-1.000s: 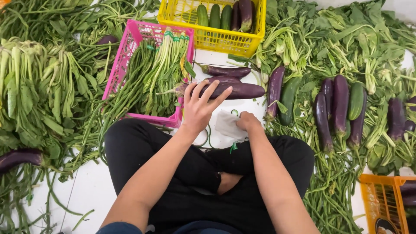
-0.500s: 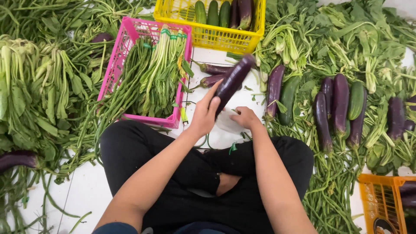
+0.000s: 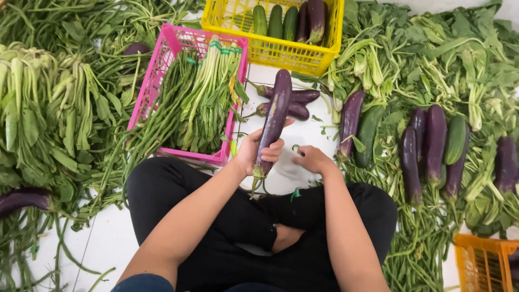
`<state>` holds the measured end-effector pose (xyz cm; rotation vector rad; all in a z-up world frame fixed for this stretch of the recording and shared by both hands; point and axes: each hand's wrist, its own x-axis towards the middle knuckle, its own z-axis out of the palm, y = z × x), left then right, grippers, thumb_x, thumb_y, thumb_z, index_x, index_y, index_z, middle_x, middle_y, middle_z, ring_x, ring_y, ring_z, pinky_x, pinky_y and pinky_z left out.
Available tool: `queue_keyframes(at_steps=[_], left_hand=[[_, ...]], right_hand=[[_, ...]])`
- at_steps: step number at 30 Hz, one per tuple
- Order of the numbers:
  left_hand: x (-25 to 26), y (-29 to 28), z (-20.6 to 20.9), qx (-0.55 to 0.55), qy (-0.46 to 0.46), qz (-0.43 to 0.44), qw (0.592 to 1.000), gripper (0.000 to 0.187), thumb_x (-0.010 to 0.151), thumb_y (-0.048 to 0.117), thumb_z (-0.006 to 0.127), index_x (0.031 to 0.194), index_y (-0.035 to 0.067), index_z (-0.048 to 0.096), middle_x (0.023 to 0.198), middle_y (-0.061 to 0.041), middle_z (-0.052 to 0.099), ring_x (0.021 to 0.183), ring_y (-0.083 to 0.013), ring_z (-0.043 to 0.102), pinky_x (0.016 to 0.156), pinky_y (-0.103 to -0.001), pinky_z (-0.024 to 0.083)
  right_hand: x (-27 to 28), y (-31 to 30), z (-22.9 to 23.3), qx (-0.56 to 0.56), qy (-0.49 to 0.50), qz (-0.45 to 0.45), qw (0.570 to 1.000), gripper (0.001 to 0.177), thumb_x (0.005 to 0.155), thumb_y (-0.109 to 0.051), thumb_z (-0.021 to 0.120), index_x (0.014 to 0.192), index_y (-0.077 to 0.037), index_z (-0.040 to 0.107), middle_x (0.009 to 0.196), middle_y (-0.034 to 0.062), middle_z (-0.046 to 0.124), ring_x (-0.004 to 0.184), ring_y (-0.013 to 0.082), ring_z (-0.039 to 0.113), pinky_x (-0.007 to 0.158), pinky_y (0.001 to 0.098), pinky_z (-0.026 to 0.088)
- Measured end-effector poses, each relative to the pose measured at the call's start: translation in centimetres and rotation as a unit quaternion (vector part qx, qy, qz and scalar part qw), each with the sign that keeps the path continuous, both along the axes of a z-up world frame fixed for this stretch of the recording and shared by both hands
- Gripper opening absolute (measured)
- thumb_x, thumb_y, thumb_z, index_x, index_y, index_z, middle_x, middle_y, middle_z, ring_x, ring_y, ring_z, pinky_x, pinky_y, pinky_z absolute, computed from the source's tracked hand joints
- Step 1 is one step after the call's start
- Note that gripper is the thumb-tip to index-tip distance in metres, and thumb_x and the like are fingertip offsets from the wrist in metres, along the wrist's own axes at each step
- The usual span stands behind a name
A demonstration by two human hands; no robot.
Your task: Cleaning and sorting eggplants by wiping each one with a cloth before placing them in a container.
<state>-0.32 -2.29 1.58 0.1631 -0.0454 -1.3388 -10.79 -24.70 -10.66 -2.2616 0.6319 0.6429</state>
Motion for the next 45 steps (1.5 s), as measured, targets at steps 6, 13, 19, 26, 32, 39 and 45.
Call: queue_keyframes(at_steps=[6,13,19,26,32,39,45], left_hand=[[0.6,-0.8,0.0,0.120,-0.132,0.091,0.980,0.048,0.107,0.044,0.034,0.118,0.003,0.056,0.095,-0.015,0.055,0.070,-0.0175,0.049,0.060,-0.027,0.045],[0.4,-2.1,-4.7,0.222,-0.348,0.208,0.887,0.059,0.112,0.017,0.038,0.165,0.014,0.013,0.129,-0.023,0.059,0.107,-0.0233,0.059,0.099,-0.042,0.056],[-0.1,-1.8,-3.7,0.328,-0.624,0.268,0.656,0.066,0.108,0.023,0.052,0.165,0.016,0.020,0.131,-0.025,0.055,0.112,-0.0316,0.060,0.090,-0.046,0.058],[-0.2,-2.4,-0.1,0.259,-0.829,0.431,0.246,0.037,0.105,0.019,0.056,0.138,0.032,0.065,0.124,-0.005,0.060,0.113,-0.0256,0.059,0.094,-0.039,0.054],[1.1,-2.5,0.7,0.237,-0.826,0.509,0.047,0.036,0.108,0.021,0.050,0.122,0.046,0.072,0.120,-0.004,0.069,0.106,-0.0262,0.064,0.092,-0.044,0.057],[1.3,-2.5,1.6,0.246,-0.812,0.527,0.045,0.038,0.111,0.022,0.042,0.125,0.042,0.072,0.122,-0.005,0.067,0.107,-0.0277,0.061,0.093,-0.044,0.055],[-1.4,-2.7,-0.1,0.228,-0.798,0.358,0.427,0.044,0.111,0.023,0.040,0.154,0.018,0.049,0.118,-0.017,0.067,0.106,-0.0386,0.066,0.094,-0.048,0.055]], right_hand=[[-0.2,0.8,4.4,0.008,0.045,0.018,0.999,0.039,0.085,-0.036,0.071,0.118,-0.015,0.071,0.119,0.0199,0.072,0.120,0.0394,0.064,0.100,0.0494,0.051],[0.7,0.5,5.5,0.025,0.039,0.005,0.999,0.043,0.089,-0.034,0.070,0.126,-0.014,0.069,0.129,0.0248,0.068,0.127,0.0419,0.061,0.103,0.0510,0.049],[1.0,0.7,6.4,0.037,0.049,0.012,0.998,0.043,0.091,-0.035,0.070,0.127,-0.011,0.068,0.131,0.0275,0.066,0.129,0.0446,0.058,0.106,0.0530,0.047],[0.6,0.2,4.1,0.034,0.031,0.035,0.998,0.044,0.087,-0.045,0.071,0.121,-0.016,0.069,0.125,0.0255,0.069,0.126,0.0434,0.060,0.107,0.0521,0.048],[0.4,0.1,4.0,0.037,0.006,0.059,0.998,0.045,0.085,-0.047,0.070,0.119,-0.016,0.070,0.121,0.0274,0.070,0.123,0.0451,0.061,0.108,0.0526,0.048],[0.7,0.2,3.5,0.036,0.021,0.052,0.998,0.046,0.084,-0.048,0.071,0.118,-0.018,0.070,0.118,0.0248,0.072,0.122,0.0427,0.063,0.107,0.0504,0.049],[1.0,0.4,3.6,0.025,0.017,0.049,0.998,0.040,0.087,-0.044,0.071,0.118,-0.019,0.071,0.120,0.0249,0.072,0.123,0.0421,0.063,0.105,0.0498,0.049]])
